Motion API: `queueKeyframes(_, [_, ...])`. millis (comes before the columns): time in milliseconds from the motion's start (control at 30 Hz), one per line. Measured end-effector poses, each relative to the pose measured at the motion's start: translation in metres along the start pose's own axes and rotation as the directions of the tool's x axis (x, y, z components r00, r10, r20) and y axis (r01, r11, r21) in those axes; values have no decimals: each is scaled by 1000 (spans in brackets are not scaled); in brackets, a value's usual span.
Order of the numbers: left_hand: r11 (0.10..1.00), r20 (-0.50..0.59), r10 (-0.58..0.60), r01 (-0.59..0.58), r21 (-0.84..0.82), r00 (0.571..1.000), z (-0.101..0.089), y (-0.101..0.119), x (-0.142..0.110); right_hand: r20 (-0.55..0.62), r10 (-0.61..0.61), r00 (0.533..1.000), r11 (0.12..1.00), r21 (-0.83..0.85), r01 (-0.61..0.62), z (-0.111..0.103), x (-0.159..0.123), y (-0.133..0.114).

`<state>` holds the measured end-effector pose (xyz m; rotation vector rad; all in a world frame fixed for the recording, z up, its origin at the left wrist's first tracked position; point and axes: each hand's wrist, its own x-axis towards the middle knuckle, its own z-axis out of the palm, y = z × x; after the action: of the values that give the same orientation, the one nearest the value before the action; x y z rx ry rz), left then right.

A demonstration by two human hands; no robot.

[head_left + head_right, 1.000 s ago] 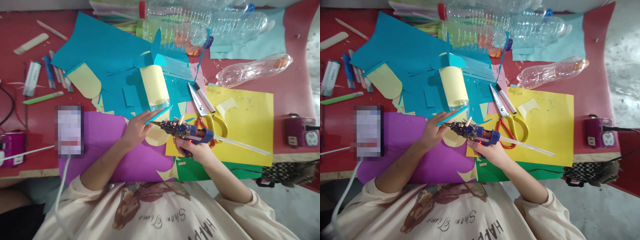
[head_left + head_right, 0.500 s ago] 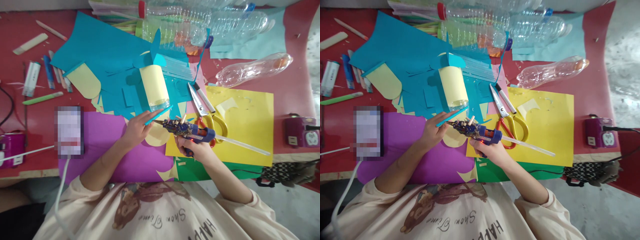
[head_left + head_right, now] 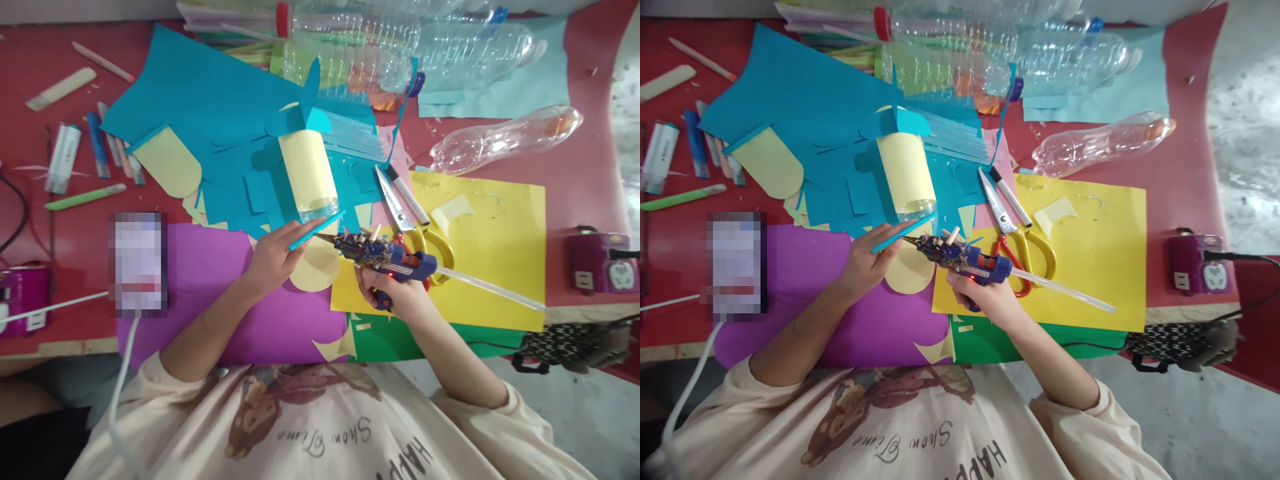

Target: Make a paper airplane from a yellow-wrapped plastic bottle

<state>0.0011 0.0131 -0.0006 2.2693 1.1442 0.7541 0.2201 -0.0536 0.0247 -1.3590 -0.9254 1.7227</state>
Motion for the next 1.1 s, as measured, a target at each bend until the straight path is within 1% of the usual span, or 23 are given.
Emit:
queueKeyframes(333, [1000, -16, 28, -27, 5, 999, 0, 0, 0, -17, -30, 999, 1000, -7, 30, -3, 3, 2])
queueKeyframes(467, [999, -32, 41, -41, 5, 999, 0, 0, 0, -32, -12, 999, 1000, -5, 12, -6, 2, 3])
queueKeyframes(567, [998, -54, 55, -55, 3, 997, 1, 0, 0, -56, -8, 998, 1000, 9, 9, -6, 2, 3])
queueKeyframes(733, [999, -50, 40, -41, -8, 998, 0, 0, -1, -61, -27, 998, 999, 39, 30, -7, 3, 2])
queueKeyframes(933, [994, -101, 90, -94, -45, 991, 2, -1, 0, -98, -37, 994, 998, 40, 41, -7, 5, -1])
queueKeyframes(1100, [995, -105, 78, -84, -46, 991, 3, -2, -1, -103, -55, 993, 995, 77, 63, -8, 6, -3])
